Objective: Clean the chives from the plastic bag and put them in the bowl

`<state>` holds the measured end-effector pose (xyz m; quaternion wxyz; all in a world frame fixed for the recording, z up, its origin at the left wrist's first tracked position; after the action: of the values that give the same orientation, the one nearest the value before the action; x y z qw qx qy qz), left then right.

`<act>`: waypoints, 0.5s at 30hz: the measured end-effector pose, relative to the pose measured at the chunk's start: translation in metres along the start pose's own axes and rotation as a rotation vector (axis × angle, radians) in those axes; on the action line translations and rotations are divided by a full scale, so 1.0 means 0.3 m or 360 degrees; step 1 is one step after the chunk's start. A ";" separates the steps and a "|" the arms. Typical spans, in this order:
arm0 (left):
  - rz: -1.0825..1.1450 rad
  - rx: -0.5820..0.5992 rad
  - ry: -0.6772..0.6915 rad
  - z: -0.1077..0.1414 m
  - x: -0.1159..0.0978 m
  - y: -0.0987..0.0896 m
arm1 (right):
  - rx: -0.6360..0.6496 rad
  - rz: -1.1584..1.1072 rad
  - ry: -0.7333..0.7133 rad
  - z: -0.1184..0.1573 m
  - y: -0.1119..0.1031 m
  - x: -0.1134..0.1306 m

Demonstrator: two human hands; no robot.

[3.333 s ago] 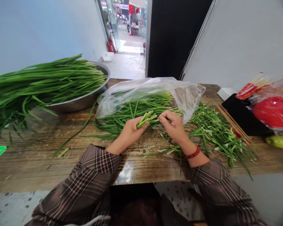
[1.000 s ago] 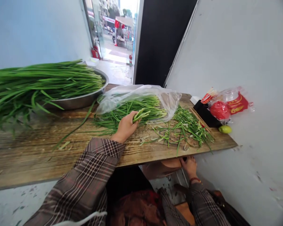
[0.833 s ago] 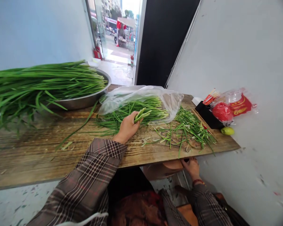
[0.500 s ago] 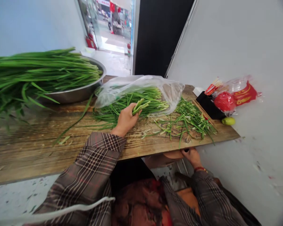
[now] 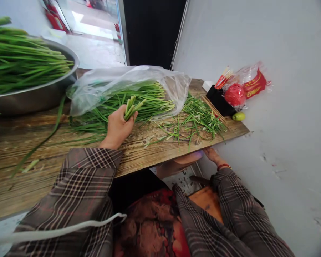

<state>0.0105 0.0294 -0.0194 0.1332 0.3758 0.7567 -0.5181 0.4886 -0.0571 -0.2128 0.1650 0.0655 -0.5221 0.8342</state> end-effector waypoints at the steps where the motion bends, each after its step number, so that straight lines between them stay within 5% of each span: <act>1: -0.0004 -0.0004 -0.0005 -0.001 0.001 0.001 | 0.0013 -0.0025 0.0022 0.002 -0.003 -0.009; 15: -0.0082 -0.0028 0.0003 -0.004 -0.002 -0.001 | -0.0038 -0.0328 -0.0027 0.041 -0.040 -0.064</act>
<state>0.0110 0.0303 -0.0182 0.1224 0.3553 0.7708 -0.5144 0.5100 -0.0671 -0.2026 0.2463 0.1239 -0.5240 0.8059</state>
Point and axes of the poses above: each hand's wrist, its own z-axis away from the middle knuckle, its own y-axis out of the palm, x = y × z, the point moved 2 cm from there along -z, towards the middle knuckle, and after that the axes turned 15 degrees about x, right-handed, at the moved point
